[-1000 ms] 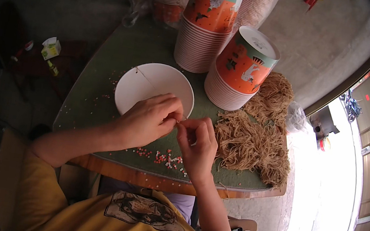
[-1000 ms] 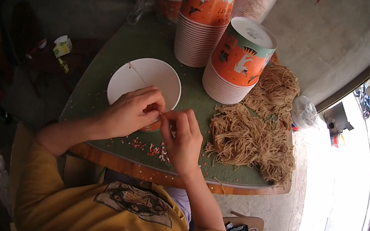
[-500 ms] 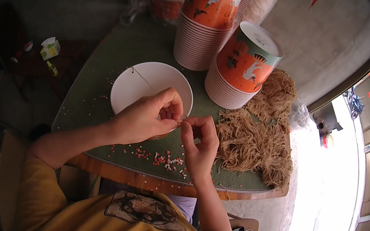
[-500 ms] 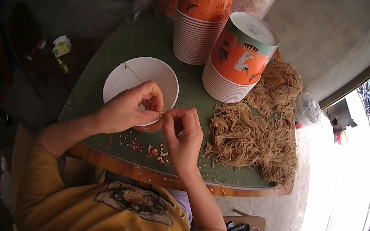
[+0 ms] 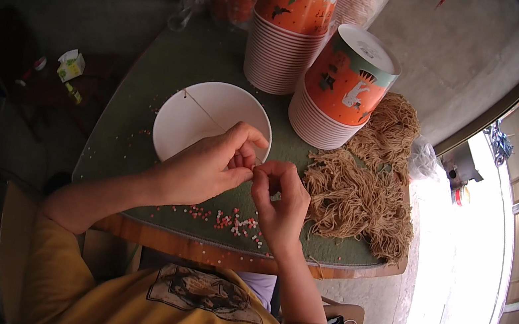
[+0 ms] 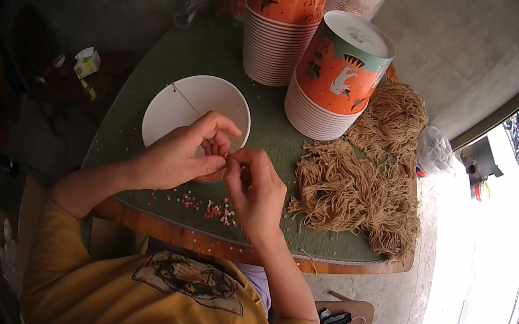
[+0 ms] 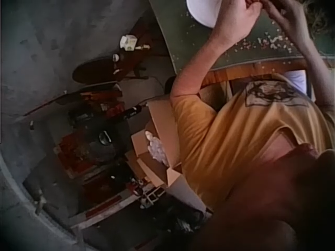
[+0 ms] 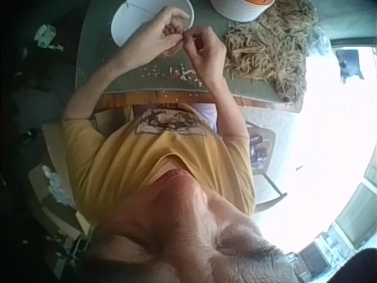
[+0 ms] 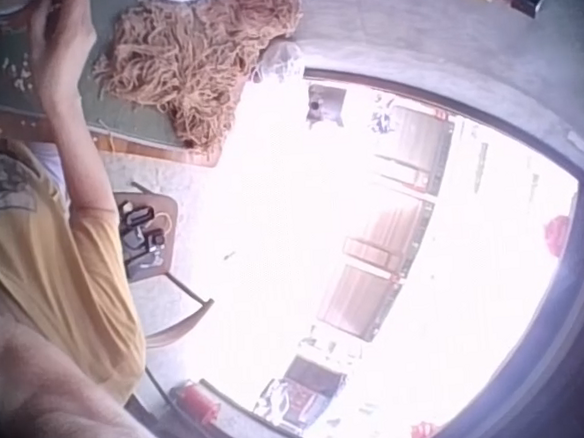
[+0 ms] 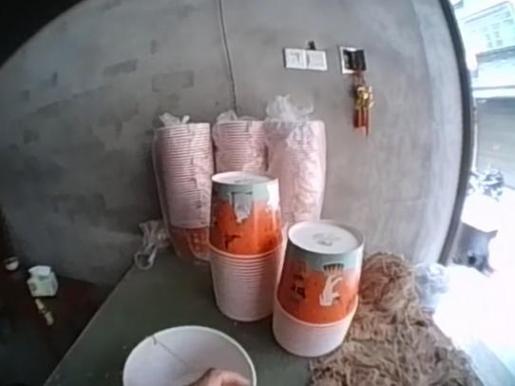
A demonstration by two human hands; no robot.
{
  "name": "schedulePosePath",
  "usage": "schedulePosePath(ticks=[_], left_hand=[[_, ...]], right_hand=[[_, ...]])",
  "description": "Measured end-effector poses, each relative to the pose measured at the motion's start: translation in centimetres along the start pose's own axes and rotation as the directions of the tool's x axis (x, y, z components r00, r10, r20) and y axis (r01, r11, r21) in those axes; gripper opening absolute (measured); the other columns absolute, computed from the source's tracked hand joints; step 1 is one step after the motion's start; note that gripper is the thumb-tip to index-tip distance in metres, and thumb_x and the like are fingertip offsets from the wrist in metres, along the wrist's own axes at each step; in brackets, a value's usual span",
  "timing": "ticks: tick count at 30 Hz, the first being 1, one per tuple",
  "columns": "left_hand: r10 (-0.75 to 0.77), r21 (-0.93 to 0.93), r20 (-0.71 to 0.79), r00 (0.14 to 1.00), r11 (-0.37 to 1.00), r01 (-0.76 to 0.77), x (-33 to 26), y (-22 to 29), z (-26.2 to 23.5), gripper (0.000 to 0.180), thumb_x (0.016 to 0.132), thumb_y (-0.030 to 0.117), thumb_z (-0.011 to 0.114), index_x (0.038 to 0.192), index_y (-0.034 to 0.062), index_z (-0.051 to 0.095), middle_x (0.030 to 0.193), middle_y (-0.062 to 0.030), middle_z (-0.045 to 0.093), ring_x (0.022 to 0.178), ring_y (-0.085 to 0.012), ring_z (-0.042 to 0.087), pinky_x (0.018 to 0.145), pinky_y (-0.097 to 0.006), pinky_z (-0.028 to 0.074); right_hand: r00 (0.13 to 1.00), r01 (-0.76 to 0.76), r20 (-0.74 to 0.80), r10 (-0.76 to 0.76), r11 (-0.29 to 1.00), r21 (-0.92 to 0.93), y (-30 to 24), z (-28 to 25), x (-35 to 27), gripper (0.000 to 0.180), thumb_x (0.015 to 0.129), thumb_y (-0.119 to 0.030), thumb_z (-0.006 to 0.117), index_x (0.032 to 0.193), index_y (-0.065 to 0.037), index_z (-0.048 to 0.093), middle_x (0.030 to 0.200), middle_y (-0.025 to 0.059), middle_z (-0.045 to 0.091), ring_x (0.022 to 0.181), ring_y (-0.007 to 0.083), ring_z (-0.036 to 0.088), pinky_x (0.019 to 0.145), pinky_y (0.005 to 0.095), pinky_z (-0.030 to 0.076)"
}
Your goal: Threading a string handle and adding decorative beads onto a paper bucket.
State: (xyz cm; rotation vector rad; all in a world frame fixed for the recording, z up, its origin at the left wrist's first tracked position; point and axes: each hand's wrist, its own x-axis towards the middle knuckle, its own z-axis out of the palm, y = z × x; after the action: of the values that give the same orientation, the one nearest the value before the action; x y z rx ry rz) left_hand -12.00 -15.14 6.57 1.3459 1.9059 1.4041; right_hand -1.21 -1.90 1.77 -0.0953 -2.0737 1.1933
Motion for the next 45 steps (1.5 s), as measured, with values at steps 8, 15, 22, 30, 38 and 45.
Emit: schedulePosePath(ticks=[8,15,22,30,38,45], left_hand=[[0.13,0.273,0.013,0.991,0.953,-0.129,-0.3,-0.7,0.2,0.029,0.089,-0.006,0.054,0.115,0.0038,0.043,0.082,-0.0029,0.05,0.073,-0.0116,0.051,0.066,-0.028,0.047],[0.273,0.358,-0.101,0.957,0.907,-0.221,0.1,-0.7,0.3,0.024,0.084,-0.008,0.054,0.104,0.003,0.045,0.086,-0.0085,0.052,0.076,-0.0215,0.054,0.068,-0.035,0.047],[0.387,0.489,-0.044,0.921,0.812,-0.318,-0.1,-0.9,0.2,0.023,0.082,-0.007,0.056,0.1,0.0044,0.047,0.089,-0.012,0.053,0.082,-0.0308,0.056,0.072,-0.041,0.047],[0.531,0.59,-0.258,0.807,0.748,-0.304,-5.8,-1.1,1.4,0.025,0.078,-0.004,0.066,0.098,0.0031,0.054,0.081,-0.0081,0.057,0.069,-0.0243,0.058,0.063,-0.036,0.048],[-0.279,-0.4,-0.388,0.878,0.91,0.112,-5.8,-1.6,4.7,0.015,0.095,0.009,0.058,0.106,-0.0007,0.058,0.091,-0.001,0.06,0.084,-0.0064,0.056,0.074,-0.021,0.046],[-0.486,-0.7,-0.338,0.806,0.702,0.13,-5.1,-3.2,5.1,0.017,0.097,0.017,0.057,0.107,0.0036,0.059,0.099,0.0015,0.06,0.091,-0.0048,0.053,0.081,-0.021,0.043]], right_hand=[[0.986,-0.167,0.019,0.166,0.967,0.192,0.9,0.3,-1.5,0.009,0.087,-0.002,0.061,0.09,-0.003,0.053,0.076,0.0024,0.061,0.063,0.0062,0.057,0.059,0.0214,0.047],[0.995,0.069,0.075,-0.06,0.991,-0.115,1.1,0.5,-1.9,0.023,0.072,0.002,0.066,0.088,-0.005,0.051,0.077,0.0061,0.058,0.061,0.0188,0.059,0.054,0.0291,0.048],[0.924,0.382,0.118,-0.363,0.886,-0.264,1.5,1.4,-1.3,0.026,0.066,0.005,0.065,0.086,-0.007,0.052,0.074,0.0068,0.055,0.06,0.0251,0.056,0.053,0.033,0.046],[0.946,0.325,0.068,-0.318,0.921,-0.213,2.1,1.3,-3.8,0.031,0.07,0.003,0.069,0.096,-0.008,0.056,0.093,0.0043,0.065,0.088,0.0248,0.062,0.072,0.0341,0.05],[0.878,0.473,0.122,-0.462,0.801,-0.368,1.3,2.1,-4.5,0.033,0.072,-0.002,0.066,0.104,-0.008,0.058,0.103,0.0029,0.065,0.103,0.0224,0.06,0.077,0.0346,0.05],[0.907,0.417,0.184,-0.38,0.874,-0.251,0.1,2.6,-3.8,0.036,0.07,0.006,0.067,0.1,-0.008,0.052,0.093,0.0064,0.064,0.092,0.028,0.062,0.072,0.0367,0.052]])
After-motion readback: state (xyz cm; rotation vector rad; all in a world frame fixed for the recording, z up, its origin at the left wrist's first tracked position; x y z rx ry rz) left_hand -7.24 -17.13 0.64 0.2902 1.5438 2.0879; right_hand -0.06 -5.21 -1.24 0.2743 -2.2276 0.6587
